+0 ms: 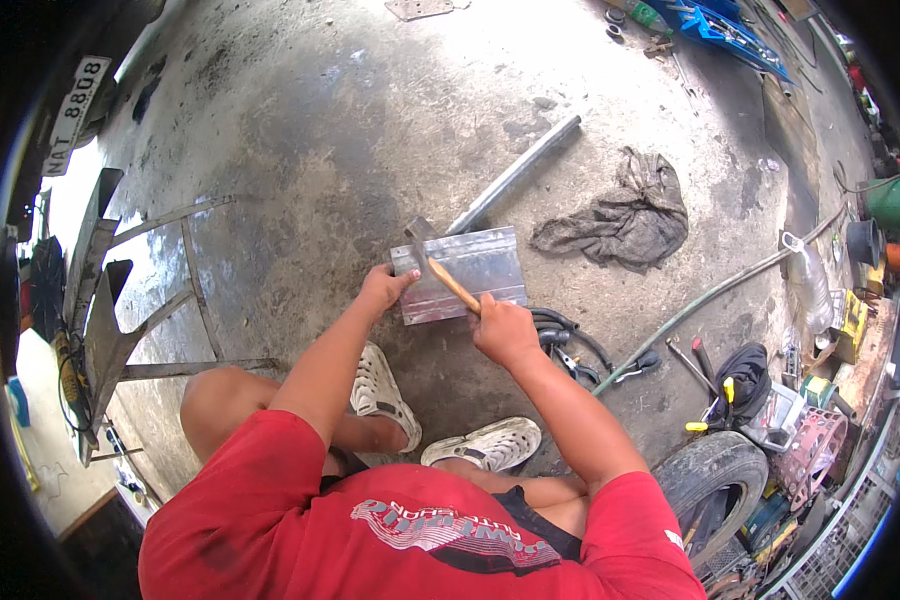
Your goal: The person hammers a metal plate on the floor to shape it, then fits the plate into a damaged area on the underside of a truck. They repeatedly adjust and tap the plate into place, then return to hammering it on the floor.
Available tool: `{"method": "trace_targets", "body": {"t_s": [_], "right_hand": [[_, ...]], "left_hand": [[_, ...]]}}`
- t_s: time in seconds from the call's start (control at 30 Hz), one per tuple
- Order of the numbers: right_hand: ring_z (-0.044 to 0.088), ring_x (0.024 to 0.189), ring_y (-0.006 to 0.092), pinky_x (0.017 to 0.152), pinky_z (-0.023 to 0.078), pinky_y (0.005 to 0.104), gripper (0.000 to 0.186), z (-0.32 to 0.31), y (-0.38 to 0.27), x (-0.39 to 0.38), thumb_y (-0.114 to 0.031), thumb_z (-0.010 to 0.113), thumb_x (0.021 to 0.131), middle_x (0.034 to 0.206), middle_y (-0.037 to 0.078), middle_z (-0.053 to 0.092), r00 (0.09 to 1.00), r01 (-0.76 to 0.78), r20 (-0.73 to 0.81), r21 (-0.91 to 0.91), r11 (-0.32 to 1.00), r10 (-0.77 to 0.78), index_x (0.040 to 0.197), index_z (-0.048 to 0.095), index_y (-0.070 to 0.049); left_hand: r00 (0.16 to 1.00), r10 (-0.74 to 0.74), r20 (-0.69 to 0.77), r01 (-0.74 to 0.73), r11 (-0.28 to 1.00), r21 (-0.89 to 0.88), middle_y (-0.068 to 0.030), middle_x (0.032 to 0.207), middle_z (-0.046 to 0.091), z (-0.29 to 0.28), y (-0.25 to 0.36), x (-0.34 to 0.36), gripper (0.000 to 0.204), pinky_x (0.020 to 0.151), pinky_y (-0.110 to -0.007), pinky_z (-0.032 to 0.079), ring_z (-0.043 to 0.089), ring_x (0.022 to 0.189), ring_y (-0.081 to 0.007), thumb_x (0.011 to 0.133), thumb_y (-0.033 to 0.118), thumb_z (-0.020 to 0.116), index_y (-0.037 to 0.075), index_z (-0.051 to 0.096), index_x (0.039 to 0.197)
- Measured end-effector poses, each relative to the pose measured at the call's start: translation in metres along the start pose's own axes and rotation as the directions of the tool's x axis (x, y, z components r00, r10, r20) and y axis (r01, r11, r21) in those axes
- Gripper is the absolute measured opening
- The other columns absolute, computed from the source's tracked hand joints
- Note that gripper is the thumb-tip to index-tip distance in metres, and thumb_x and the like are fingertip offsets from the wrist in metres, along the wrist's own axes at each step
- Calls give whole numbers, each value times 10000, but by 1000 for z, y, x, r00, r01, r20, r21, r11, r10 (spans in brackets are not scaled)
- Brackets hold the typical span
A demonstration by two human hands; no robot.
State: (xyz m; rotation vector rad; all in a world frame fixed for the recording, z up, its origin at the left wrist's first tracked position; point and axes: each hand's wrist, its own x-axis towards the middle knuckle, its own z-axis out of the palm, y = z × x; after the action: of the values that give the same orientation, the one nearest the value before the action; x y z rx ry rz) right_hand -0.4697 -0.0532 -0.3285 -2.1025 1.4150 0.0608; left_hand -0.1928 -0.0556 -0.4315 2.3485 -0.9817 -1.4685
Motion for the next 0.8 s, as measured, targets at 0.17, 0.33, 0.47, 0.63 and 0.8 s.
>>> {"method": "trace_targets", "body": {"t_s": [0.17, 0.33, 0.47, 0.63, 0.8], "right_hand": [[720, 799, 450, 739, 561, 569, 343, -5, -21, 8, -381, 608, 1006, 821, 221, 729, 990, 27, -139, 119, 992, -10, 1006, 601, -38], [725, 807, 443, 734, 556, 557, 345, 22, 8, 7, -385, 601, 1011, 838, 224, 733, 992, -129, 12, -21, 991, 129, 1019, 608, -40], [723, 776, 438, 710, 558, 548, 332, 7, -7, -8, -374, 607, 1014, 810, 218, 727, 986, -34, -160, 35, 999, 40, 1014, 603, -42], [705, 711, 433, 671, 552, 550, 306, 14, 15, -9, -349, 646, 999, 749, 194, 704, 995, -94, 20, -54, 994, 95, 982, 584, -50], [708, 719, 422, 678, 553, 547, 293, 17, 8, -14, -330, 672, 979, 746, 189, 702, 982, 98, -168, 41, 994, -90, 985, 587, -50]], "left_hand": [[999, -8, 41, 10, 999, -52, -162, 1177, 775, -6, -5, 10, 595, 963, -399, 543, 730, 1075, -266, 865, 434, 869, -1, 745, 1251], [997, 67, 31, -67, 997, -28, -223, 1180, 767, 9, -16, 21, 683, 954, -422, 563, 746, 1082, -324, 820, 501, 880, 3, 737, 1266], [997, 6, 76, 2, 995, -100, -207, 1166, 774, -2, -11, 15, 645, 928, -411, 571, 751, 1063, -300, 827, 480, 879, 31, 745, 1269], [999, 29, 35, -26, 995, -91, -167, 1158, 772, 1, -2, 3, 614, 931, -403, 554, 722, 1053, -251, 857, 442, 876, -2, 741, 1260], [997, -13, 81, 23, 992, -126, -166, 1162, 769, -8, 1, 1, 643, 950, -407, 545, 715, 1066, -255, 855, 449, 878, -12, 728, 1276]]}}
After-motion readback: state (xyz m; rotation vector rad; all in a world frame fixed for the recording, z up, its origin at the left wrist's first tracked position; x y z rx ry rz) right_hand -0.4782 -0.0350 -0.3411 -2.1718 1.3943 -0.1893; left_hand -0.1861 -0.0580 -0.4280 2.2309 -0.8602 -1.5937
